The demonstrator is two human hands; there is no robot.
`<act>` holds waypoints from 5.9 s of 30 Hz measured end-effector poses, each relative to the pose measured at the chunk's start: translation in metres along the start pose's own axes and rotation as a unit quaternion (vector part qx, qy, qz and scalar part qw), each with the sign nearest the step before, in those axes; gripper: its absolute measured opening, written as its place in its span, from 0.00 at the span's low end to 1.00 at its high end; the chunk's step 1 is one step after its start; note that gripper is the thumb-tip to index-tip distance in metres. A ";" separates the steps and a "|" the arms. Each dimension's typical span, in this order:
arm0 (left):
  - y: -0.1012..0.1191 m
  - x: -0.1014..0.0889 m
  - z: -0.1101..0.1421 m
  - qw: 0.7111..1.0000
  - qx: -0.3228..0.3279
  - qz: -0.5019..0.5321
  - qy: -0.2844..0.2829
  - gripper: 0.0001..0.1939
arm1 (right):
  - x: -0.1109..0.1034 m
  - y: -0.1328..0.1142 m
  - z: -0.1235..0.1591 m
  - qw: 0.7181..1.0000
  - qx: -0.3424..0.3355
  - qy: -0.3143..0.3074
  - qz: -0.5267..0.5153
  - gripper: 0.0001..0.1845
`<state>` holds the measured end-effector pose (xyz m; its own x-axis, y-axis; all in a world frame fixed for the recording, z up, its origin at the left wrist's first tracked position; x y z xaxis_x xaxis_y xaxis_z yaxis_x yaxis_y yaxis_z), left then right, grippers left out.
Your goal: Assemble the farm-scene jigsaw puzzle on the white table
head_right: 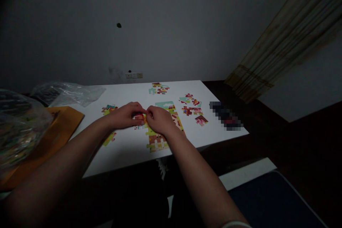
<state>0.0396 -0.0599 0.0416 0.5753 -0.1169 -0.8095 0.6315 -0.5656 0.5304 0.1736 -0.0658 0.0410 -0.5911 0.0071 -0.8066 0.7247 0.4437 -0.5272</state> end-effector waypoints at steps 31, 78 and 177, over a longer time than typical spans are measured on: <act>-0.010 0.003 -0.008 0.999 0.003 -0.021 0.038 0.19 | -0.001 -0.003 0.001 1.000 -0.007 -0.009 0.007 0.12; -0.067 -0.044 0.030 0.989 -0.133 -0.061 -0.024 0.20 | 0.007 0.001 0.001 0.999 -0.034 -0.013 -0.009 0.09; -0.016 0.004 0.017 0.948 -0.167 0.261 -0.074 0.16 | -0.032 0.027 0.000 0.984 0.091 0.150 -0.031 0.19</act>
<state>0.0229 -0.0657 0.0260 0.7917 -0.4367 -0.4272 0.4238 -0.1111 0.8989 0.2121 -0.0538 0.0526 -0.6947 0.2619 -0.6699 0.7188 0.2846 -0.6343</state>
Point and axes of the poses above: each hand's wrist, its own z-axis away from the middle knuckle, its own x-axis out of the palm, y = z × x, the point moved 10 cm from there along -z, towards the middle knuckle, and after that the axes turned 7 degrees about y, right-handed, at the moved point
